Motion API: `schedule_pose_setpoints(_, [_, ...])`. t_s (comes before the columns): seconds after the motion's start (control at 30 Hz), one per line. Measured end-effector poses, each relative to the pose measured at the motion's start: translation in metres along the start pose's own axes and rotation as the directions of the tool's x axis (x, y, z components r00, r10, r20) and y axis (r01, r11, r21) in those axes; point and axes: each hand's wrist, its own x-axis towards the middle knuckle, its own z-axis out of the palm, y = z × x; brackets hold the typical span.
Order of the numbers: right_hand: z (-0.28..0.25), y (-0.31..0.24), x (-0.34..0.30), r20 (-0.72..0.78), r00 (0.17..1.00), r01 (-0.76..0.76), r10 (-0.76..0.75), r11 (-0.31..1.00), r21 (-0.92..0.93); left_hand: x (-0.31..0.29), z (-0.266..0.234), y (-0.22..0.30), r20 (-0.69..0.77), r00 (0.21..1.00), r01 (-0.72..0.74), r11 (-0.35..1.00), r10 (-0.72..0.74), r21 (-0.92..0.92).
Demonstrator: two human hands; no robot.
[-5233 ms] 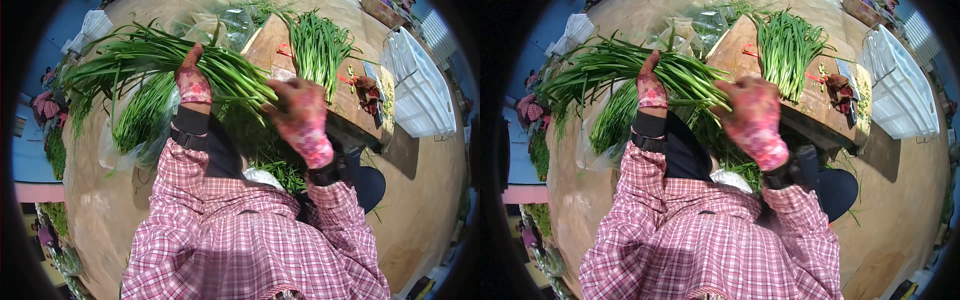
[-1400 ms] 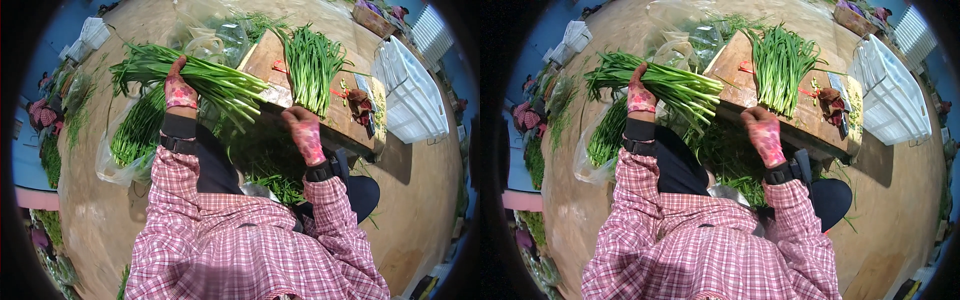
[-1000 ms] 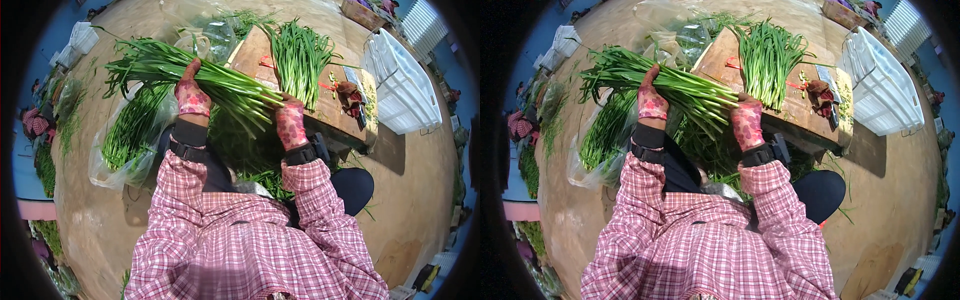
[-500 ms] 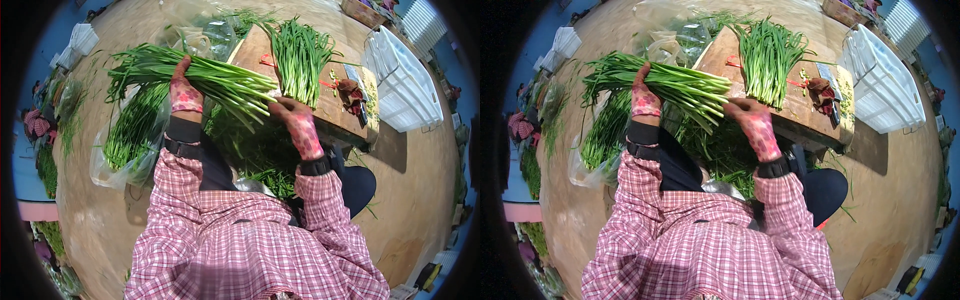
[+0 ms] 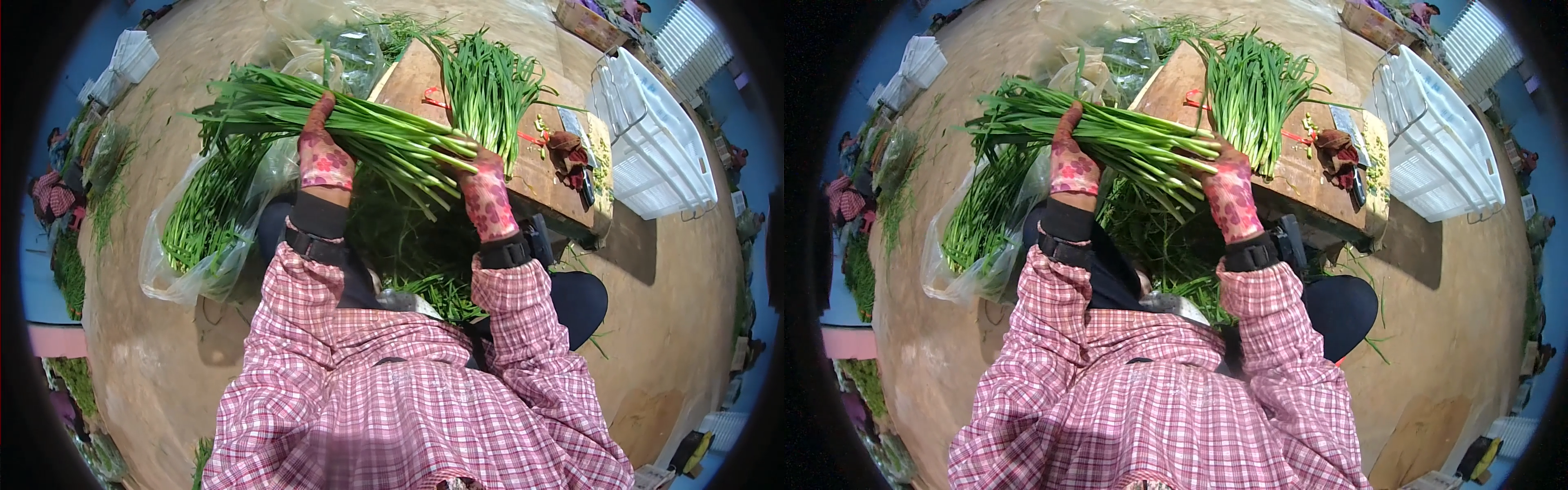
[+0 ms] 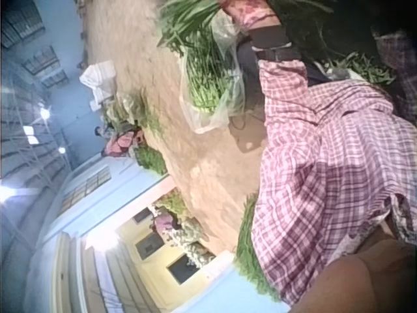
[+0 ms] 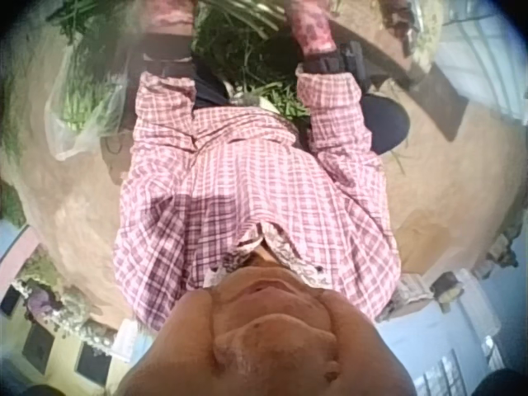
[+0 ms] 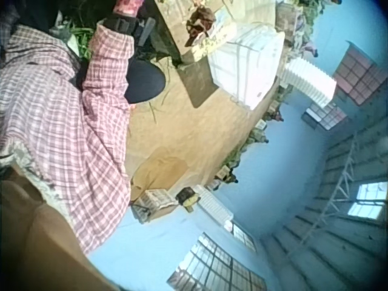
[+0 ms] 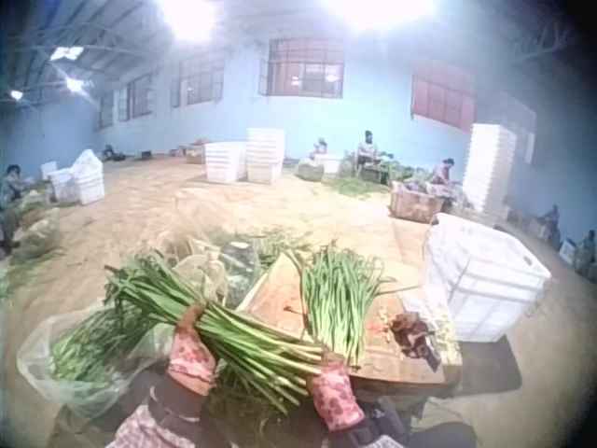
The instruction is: The person takes a bundle of green leafy vegetables from a plastic bag, aligns the stalks on a wooden board, ties them with a red string, and trims the root ends with a large knife before placing the finished bundle onto a pile.
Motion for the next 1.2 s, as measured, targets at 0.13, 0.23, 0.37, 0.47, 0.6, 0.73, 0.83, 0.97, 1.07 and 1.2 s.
schedule_pose_setpoints(0.13, [0.008, 0.01, 0.01, -0.116, 0.993, -0.007, -0.021, 0.973, -0.23, -0.012, 0.003, -0.013, -0.001, 0.999, -0.043, 0.999, 0.043, -0.001])
schedule_pose_setpoints(0.23, [-0.003, 0.014, 0.015, -0.138, 0.99, -0.041, -0.005, 0.946, -0.323, -0.018, 0.001, -0.014, 0.014, 0.996, -0.087, 0.992, 0.086, 0.09])
schedule_pose_setpoints(0.37, [-0.016, 0.019, 0.019, 0.441, 0.872, 0.459, -0.213, 0.044, -0.887, -0.018, -0.004, -0.011, 0.104, 0.994, -0.021, 1.0, 0.02, 0.014])
schedule_pose_setpoints(0.47, [-0.015, 0.018, 0.014, 0.18, 0.973, 0.147, -0.147, 0.989, 0.016, -0.011, -0.005, -0.007, 0.077, 0.996, -0.042, 0.999, 0.042, 0.001])
schedule_pose_setpoints(0.6, [-0.024, -0.004, -0.009, -0.035, 0.998, -0.044, 0.06, 0.939, 0.34, 0.002, -0.007, 0.01, 0.048, 0.997, -0.065, 0.998, 0.065, 0.009])
schedule_pose_setpoints(0.73, [-0.067, -0.033, -0.046, -0.272, 0.942, -0.127, 0.195, 0.96, 0.251, 0.019, -0.01, 0.045, 0.019, 0.995, -0.096, 0.995, 0.096, 0.024])
schedule_pose_setpoints(0.83, [-0.073, -0.024, -0.053, -0.327, 0.868, -0.496, 0.374, 0.632, -0.595, 0.024, -0.009, 0.053, 0.045, 0.994, -0.099, 0.995, 0.098, 0.021])
schedule_pose_setpoints(0.97, [-0.049, -0.008, -0.033, -0.07, 0.962, 0.202, -0.264, 0.859, -0.47, 0.011, 0.003, 0.032, 0.137, 0.99, -0.05, 0.998, 0.043, 0.042])
schedule_pose_setpoints(1.07, [-0.024, -0.004, -0.012, 0.168, 0.942, 0.337, -0.292, 0.807, -0.484, -0.004, 0.012, 0.007, 0.113, 0.988, -0.111, 0.993, 0.106, 0.037])
schedule_pose_setpoints(1.2, [-0.014, 0.002, -0.008, -0.012, 0.993, -0.116, 0.116, 0.993, 0.003, -0.007, 0.012, -0.003, 0.131, 0.983, -0.131, 0.991, 0.125, 0.035])
